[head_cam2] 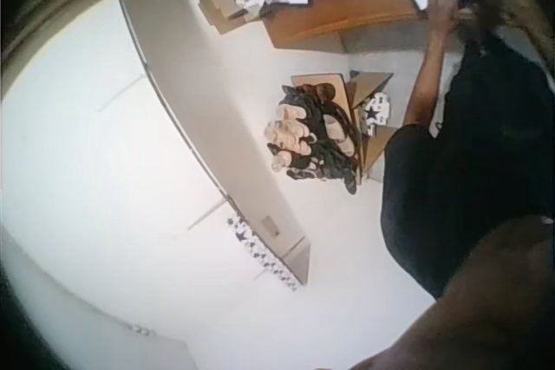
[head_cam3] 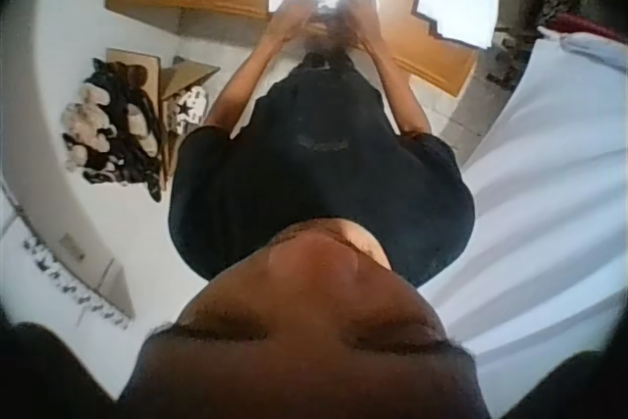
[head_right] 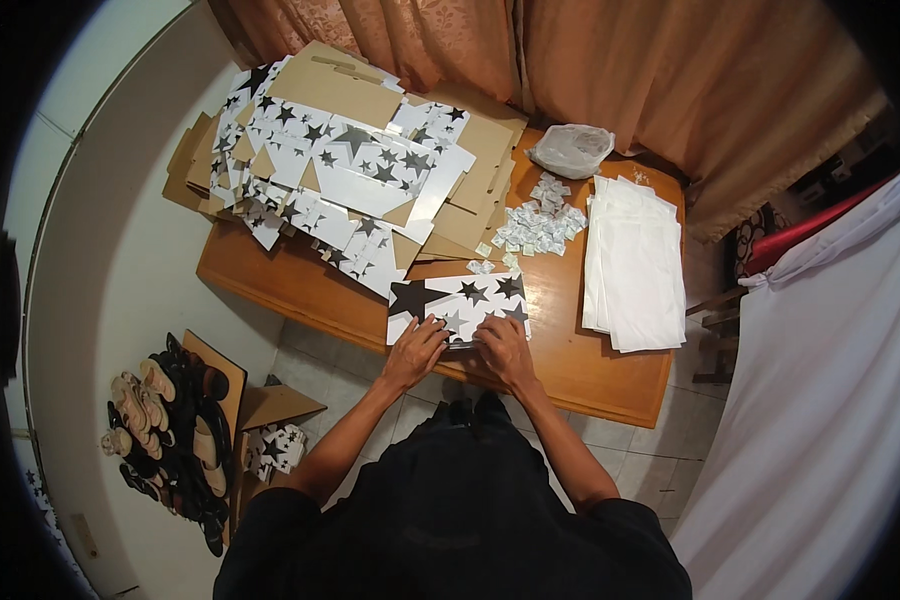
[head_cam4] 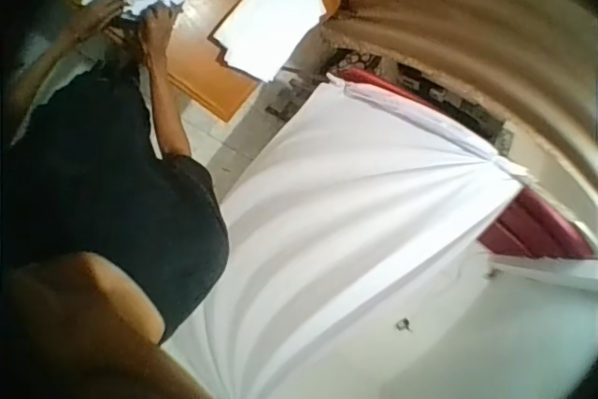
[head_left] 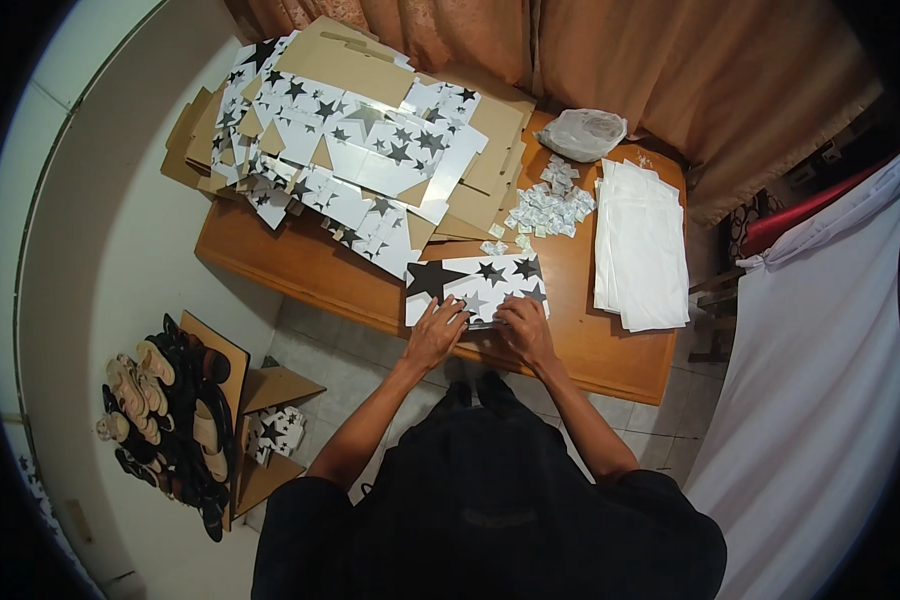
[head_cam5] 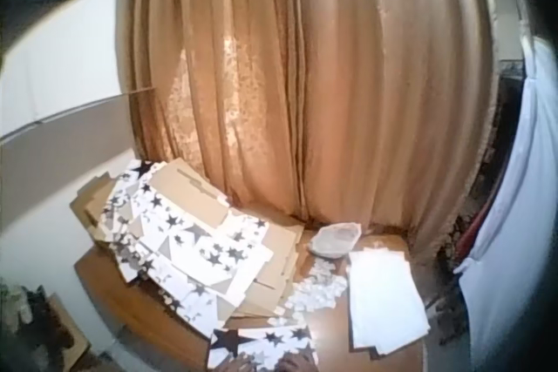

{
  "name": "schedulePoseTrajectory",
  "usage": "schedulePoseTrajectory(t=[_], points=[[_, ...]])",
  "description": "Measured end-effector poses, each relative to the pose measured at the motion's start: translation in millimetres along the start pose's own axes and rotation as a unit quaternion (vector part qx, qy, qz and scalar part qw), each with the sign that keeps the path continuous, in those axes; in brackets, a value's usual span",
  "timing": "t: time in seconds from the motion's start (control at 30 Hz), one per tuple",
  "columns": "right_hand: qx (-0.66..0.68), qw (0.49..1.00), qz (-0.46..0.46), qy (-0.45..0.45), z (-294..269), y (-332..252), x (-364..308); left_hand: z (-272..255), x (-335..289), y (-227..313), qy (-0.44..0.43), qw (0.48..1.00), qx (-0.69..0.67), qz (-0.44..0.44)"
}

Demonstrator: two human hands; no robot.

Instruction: Assembling flat cardboard shoe box components and placing them onto a shelf.

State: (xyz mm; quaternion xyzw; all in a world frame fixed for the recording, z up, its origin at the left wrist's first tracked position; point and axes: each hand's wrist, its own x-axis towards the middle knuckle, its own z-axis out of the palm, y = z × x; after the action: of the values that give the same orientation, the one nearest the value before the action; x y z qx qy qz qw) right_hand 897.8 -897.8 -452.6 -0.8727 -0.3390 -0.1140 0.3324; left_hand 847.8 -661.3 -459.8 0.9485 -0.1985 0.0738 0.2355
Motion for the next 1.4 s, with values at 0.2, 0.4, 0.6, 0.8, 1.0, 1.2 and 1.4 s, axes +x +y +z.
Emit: schedulePoseTrajectory(t=[0.2, 0.4, 0.6, 0.8, 1.0, 1.2, 1.4], points=[[-0.038, 0.999, -0.014, 0.003, 7.7, 2.3, -5.9, 10.3, -1.4, 0.9, 0.031, 0.999, 0.015, 0.007], [-0.045, 0.999, -0.016, 0.004, 12.7, 6.1, -9.7, 16.3, -2.5, 0.6, 0.028, 1.000, 0.002, -0.008], [-0.046, 0.999, -0.027, -0.005, 16.2, 10.2, -15.8, 19.5, -3.3, -0.1, 0.051, 0.999, 0.005, 0.002], [-0.031, 0.999, -0.024, -0.014, 19.5, 9.8, -18.5, 19.8, -5.1, 1.8, 0.043, 0.999, -0.004, -0.010], [-0.051, 0.998, -0.023, -0.010, 22.0, 3.3, -18.5, 25.0, -4.8, 5.3, 0.049, 0.999, -0.009, -0.022], [-0.060, 0.998, -0.029, -0.006, 24.6, 5.5, -22.8, 25.9, -8.0, 2.4, 0.045, 0.999, 0.027, 0.012], [-0.054, 0.996, -0.037, -0.054, 16.6, 10.3, -26.4, 24.9, -5.0, -0.6, 0.061, 0.997, 0.030, 0.024]])
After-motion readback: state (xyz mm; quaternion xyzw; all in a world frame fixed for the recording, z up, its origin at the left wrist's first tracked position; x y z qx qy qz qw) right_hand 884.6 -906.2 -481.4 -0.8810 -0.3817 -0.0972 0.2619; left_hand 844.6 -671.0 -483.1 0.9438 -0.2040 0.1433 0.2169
